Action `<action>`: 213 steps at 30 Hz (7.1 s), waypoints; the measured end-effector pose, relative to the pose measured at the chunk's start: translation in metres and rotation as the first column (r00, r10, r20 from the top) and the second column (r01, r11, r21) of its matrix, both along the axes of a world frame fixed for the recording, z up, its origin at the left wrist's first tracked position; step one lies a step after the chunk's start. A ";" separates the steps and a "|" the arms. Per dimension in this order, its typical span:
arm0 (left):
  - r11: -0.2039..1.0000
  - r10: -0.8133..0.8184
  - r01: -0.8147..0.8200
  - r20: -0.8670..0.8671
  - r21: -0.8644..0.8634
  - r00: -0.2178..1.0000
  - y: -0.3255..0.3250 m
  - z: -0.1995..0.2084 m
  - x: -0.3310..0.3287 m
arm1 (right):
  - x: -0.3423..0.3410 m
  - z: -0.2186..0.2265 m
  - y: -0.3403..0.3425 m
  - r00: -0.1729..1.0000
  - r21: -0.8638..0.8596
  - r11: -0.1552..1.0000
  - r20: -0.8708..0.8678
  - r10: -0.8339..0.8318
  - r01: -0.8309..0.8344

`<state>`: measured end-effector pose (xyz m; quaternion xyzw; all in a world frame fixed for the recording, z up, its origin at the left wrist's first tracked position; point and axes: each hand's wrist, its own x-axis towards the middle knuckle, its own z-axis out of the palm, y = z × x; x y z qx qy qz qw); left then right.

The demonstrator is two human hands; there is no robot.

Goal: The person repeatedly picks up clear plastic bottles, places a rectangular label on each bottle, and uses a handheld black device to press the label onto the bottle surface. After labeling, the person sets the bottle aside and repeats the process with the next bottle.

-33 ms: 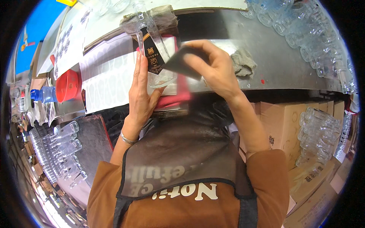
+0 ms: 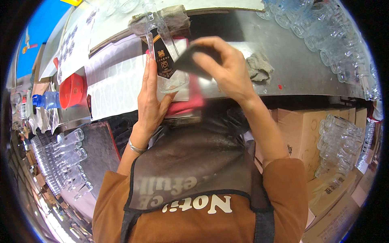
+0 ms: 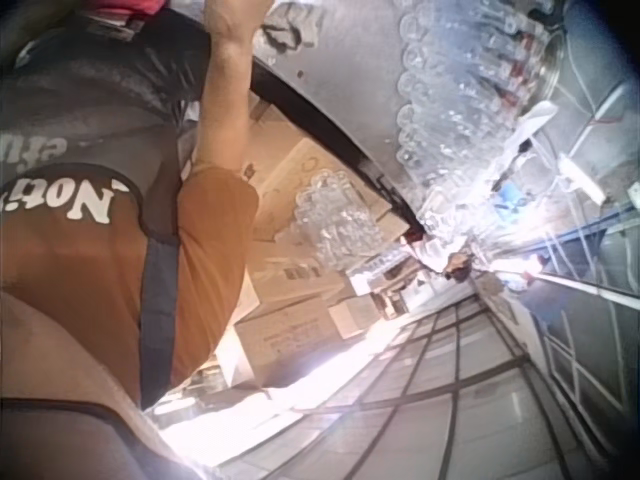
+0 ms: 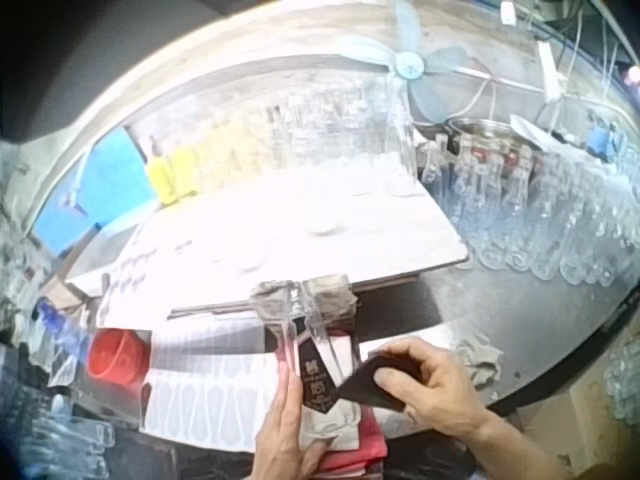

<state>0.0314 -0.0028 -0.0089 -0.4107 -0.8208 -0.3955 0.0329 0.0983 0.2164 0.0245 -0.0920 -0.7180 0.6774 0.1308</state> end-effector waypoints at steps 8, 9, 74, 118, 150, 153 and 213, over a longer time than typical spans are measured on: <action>0.983 0.016 -0.047 0.168 0.178 0.986 0.007 -0.004 0.003 | -0.112 0.062 -0.002 0.843 0.802 0.533 -0.464 0.272 0.269; 0.984 0.023 -0.057 0.196 0.171 0.980 0.007 -0.003 0.003 | -0.109 0.051 -0.003 0.887 0.814 0.529 -0.405 0.221 0.239; 0.822 0.473 -0.539 -0.310 -0.183 0.825 -0.148 0.012 -0.229 | 0.033 -0.023 -0.011 0.972 0.384 0.922 0.203 -0.121 0.035; 0.999 0.046 -0.043 -0.160 0.025 0.986 0.012 0.026 -0.048 | 0.011 -0.022 -0.043 0.998 0.666 0.745 -0.006 0.055 -0.037; 0.967 -0.065 0.044 0.077 0.252 0.995 0.009 0.009 -0.053 | -0.037 -0.012 -0.026 0.981 0.291 0.947 0.176 0.084 -0.133; 0.969 -0.062 0.042 0.074 0.245 0.995 0.009 0.009 -0.053 | -0.036 -0.013 -0.027 0.982 0.289 0.949 0.173 0.076 -0.125; 0.955 -0.011 -0.067 0.258 0.291 0.966 -0.010 -0.009 -0.005 | -0.044 0.045 -0.035 0.799 0.860 0.484 -0.174 0.576 -0.163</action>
